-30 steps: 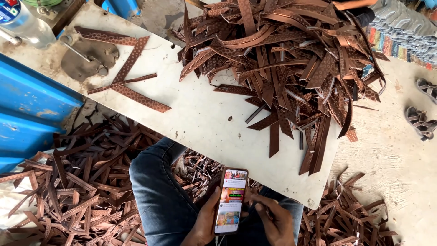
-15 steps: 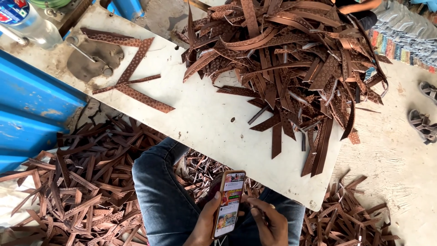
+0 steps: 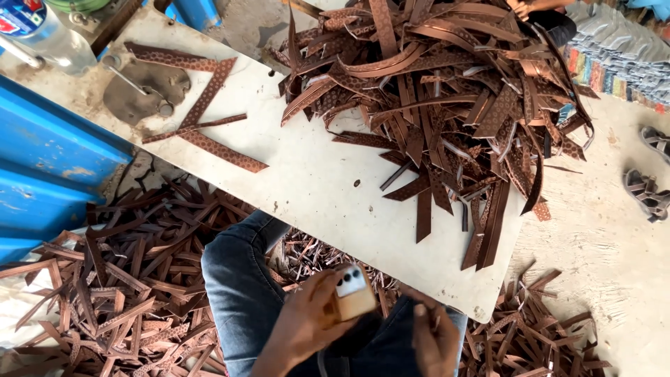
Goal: The person sorts and organizes patterned leather strips for shoe manufacturing.
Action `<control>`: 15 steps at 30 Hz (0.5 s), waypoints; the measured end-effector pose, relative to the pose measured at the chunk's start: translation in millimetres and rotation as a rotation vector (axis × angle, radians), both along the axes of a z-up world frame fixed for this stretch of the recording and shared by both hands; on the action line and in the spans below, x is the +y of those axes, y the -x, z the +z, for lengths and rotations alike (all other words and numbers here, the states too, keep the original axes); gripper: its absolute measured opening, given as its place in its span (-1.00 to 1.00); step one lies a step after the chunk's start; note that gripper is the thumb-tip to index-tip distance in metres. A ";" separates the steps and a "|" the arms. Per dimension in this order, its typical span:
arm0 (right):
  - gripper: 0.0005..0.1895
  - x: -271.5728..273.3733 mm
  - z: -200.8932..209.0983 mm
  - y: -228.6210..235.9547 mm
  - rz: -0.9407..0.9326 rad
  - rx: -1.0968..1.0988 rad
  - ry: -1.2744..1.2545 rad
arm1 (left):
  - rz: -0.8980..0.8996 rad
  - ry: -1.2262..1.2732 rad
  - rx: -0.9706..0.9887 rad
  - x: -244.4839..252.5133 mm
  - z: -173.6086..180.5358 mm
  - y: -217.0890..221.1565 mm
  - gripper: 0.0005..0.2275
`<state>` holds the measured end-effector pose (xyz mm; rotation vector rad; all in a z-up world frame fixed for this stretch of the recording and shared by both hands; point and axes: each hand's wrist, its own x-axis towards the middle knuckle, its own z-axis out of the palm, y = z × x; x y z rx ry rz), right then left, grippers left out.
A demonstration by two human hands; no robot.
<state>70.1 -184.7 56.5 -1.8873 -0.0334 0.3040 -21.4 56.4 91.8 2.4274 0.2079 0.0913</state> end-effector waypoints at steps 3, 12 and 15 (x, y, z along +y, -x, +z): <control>-0.71 -11.7 0.5 -0.7 0.000 0.038 -0.062 | -0.190 -0.158 -0.035 9.1 -15.4 -0.8 -0.08; -0.75 -5.4 -57.6 17.4 0.483 0.151 0.149 | 0.143 0.093 -0.218 44.4 -22.6 23.6 -0.21; -0.74 14.0 -72.1 42.2 0.674 0.135 0.082 | 0.360 0.065 -0.228 70.5 -5.3 52.1 -0.29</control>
